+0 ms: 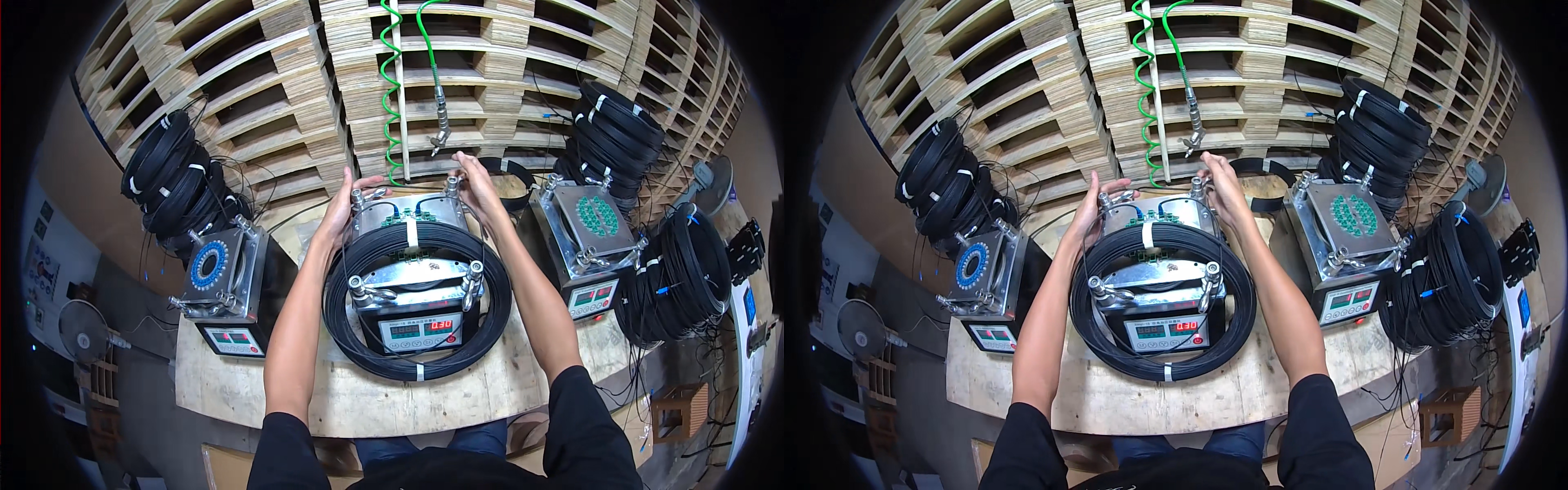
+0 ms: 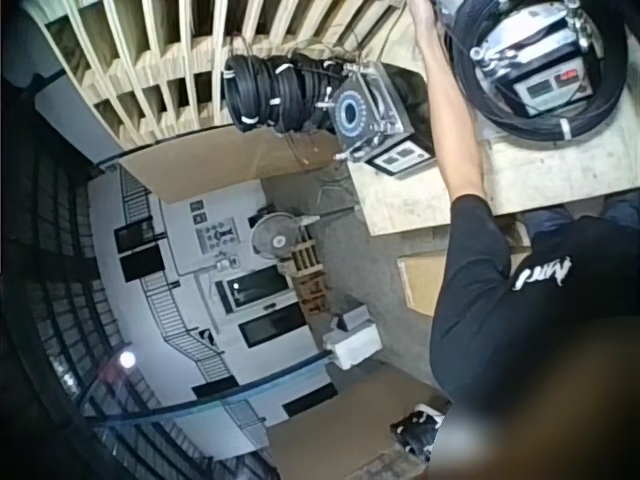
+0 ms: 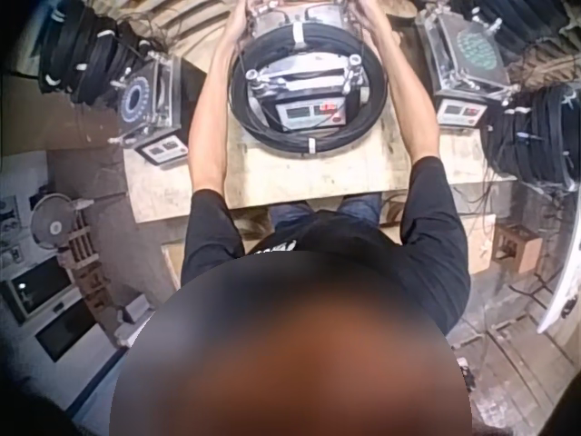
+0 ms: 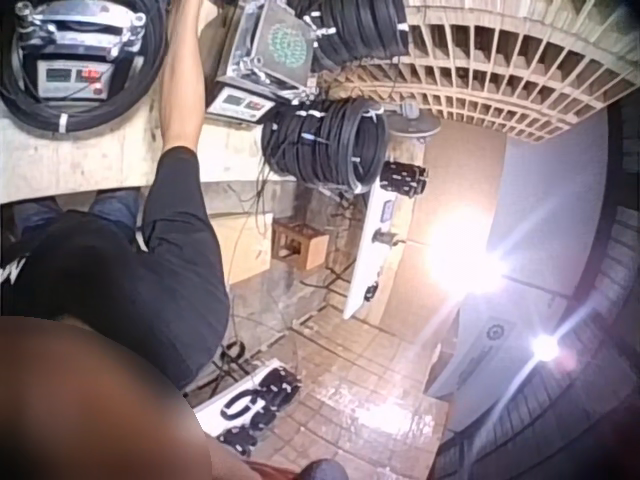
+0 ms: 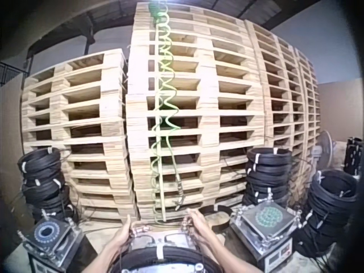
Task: The recorder is using industrial machines to bind and process large coils of black cable.
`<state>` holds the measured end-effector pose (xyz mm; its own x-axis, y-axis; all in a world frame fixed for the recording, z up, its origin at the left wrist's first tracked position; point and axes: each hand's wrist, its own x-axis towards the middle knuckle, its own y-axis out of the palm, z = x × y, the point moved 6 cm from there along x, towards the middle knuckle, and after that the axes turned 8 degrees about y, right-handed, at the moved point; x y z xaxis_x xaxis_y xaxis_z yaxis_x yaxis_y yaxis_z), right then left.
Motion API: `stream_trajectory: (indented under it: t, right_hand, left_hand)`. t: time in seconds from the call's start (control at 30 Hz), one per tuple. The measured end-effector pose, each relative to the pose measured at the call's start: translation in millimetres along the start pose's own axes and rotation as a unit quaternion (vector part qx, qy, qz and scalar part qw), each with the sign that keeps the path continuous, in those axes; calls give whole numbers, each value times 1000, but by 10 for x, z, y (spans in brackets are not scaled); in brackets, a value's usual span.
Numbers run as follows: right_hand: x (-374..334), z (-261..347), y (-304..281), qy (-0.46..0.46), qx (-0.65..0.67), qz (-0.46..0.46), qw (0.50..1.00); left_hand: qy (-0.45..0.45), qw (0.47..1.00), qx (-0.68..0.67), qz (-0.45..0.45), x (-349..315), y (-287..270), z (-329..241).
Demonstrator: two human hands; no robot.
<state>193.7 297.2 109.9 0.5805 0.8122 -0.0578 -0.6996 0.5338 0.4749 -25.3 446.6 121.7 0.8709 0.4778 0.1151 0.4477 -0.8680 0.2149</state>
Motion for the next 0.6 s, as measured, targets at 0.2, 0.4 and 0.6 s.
stream_trajectory:
  t: [0.2, 0.4, 0.6]
  right_hand:
    - [-212, -76, -265, 20, 35, 81, 996]
    - [-140, -226, -235, 78, -42, -36, 995]
    - [-112, -206, -253, 48, 28, 35, 998]
  left_hand:
    - [8, 1000, 11, 27, 27, 37, -47]
    - [9, 999, 21, 32, 29, 58, -32]
    - [7, 999, 15, 33, 43, 45, -9]
